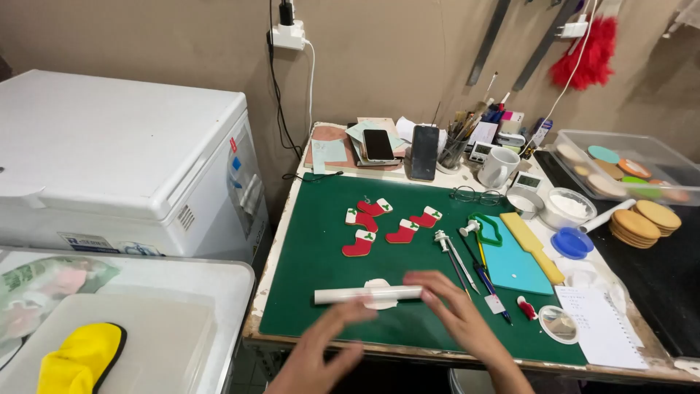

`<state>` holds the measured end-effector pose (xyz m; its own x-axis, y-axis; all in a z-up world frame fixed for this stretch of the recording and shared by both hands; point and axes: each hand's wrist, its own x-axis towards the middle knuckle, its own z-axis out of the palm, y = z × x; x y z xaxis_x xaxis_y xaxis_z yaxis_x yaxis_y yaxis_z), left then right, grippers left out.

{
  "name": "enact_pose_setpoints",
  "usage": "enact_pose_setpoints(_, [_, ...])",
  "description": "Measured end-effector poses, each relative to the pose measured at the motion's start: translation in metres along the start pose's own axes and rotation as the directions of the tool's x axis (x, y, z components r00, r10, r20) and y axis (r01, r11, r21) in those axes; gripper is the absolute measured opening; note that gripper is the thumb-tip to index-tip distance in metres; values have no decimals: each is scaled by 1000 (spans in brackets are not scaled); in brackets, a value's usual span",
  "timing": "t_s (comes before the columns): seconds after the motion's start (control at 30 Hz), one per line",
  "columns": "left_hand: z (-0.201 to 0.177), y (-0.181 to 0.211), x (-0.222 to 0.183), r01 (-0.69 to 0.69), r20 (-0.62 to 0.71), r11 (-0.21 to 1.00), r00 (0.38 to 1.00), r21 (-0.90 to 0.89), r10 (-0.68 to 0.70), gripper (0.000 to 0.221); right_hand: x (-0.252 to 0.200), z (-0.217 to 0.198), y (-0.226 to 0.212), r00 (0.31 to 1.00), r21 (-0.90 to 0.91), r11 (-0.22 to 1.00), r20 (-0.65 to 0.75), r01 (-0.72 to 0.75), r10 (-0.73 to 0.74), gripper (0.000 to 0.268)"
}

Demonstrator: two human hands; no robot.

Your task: Cutting small snowflake shapes from white fondant or clay using a plunger cutter and decorating red stocking-shaped pieces with them.

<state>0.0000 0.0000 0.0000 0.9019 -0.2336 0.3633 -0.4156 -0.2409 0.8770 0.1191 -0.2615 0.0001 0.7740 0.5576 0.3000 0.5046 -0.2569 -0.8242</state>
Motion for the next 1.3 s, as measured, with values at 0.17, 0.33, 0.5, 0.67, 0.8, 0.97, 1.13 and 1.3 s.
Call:
enact_pose_setpoints(0.17, [7, -119, 68, 266, -187, 592, 963, 761, -193, 67, 55, 38, 109, 998, -541, 840, 4, -46, 57, 50])
enact_pose_setpoints(0.33, [31, -208, 67, 250, -246, 361, 968, 898, -56, 68, 66, 45, 113, 997, -734, 679, 50, 2, 51, 54])
enact_pose_setpoints(0.5, [8, -221, 107, 356, -326, -97, 916, 930, 235, 76, 111, 46, 128, 999, -735, 677, -47, -44, 14, 58])
enact_pose_setpoints(0.67, [6, -210, 103, 294, -292, 10, 941, 956, 172, 73, 100, 50, 126, 1000, -749, 662, -23, -28, 16, 57])
enact_pose_setpoints(0.8, [20, -175, 71, 243, -240, 446, 969, 862, -63, 63, 66, 54, 109, 999, -753, 657, 49, 32, 8, 59])
enact_pose_setpoints(0.97, [43, -165, 28, 234, -211, 506, 972, 830, -105, 65, 23, 60, 101, 996, -727, 687, 64, 4, 61, 59])
enact_pose_setpoints(1.13, [60, -164, -7, 125, -178, 595, 984, 794, 30, 59, 14, 59, 100, 996, -674, 738, 87, 36, 31, 56])
enact_pose_setpoints(1.3, [60, -147, -17, 230, -155, 744, 973, 628, -170, 35, 43, 57, 92, 963, -647, 759, 157, -68, 220, 51])
